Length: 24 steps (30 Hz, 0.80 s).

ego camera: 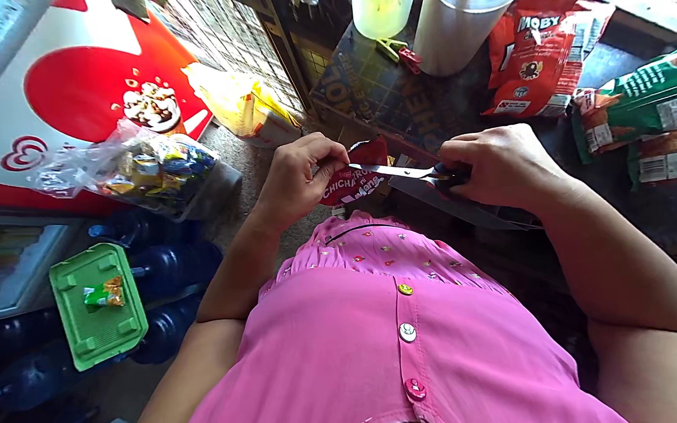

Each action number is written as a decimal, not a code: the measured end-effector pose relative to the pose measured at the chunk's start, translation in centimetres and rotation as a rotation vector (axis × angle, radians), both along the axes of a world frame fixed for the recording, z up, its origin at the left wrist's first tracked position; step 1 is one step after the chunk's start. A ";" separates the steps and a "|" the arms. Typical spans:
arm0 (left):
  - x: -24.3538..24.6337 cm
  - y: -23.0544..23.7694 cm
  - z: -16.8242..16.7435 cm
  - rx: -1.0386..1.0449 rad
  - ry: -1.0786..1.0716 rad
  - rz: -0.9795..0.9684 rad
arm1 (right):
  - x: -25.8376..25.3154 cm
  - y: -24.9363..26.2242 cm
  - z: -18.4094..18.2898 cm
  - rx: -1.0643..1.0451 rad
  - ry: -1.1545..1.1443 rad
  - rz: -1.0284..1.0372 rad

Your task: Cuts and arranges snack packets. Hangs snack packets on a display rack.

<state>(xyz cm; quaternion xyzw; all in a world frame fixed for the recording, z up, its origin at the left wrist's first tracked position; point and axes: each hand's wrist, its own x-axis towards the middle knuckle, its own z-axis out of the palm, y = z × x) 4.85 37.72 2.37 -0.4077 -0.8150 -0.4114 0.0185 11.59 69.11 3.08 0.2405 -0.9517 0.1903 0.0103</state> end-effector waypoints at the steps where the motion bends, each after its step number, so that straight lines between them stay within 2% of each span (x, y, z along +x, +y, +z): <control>1: 0.1 0.1 0.0 0.007 0.001 0.001 | 0.0 0.1 0.2 0.009 0.010 0.008; 7: 0.4 0.4 0.1 0.012 -0.003 -0.015 | 0.3 0.5 1.1 0.022 0.027 0.023; 11: 0.1 0.0 -0.1 0.066 -0.073 0.017 | 0.5 1.0 1.0 0.028 0.033 -0.038; 14: -0.5 -0.3 -0.2 0.141 -0.188 0.070 | 0.5 2.3 0.7 0.051 0.048 -0.167; 19: -1.2 -1.6 -0.2 0.183 -0.335 0.135 | -1.0 4.2 -1.1 0.163 -0.236 -0.538; 24: -1.9 -3.3 -0.8 0.229 -0.414 0.175 | -2.5 6.3 -3.5 0.041 -0.219 -0.469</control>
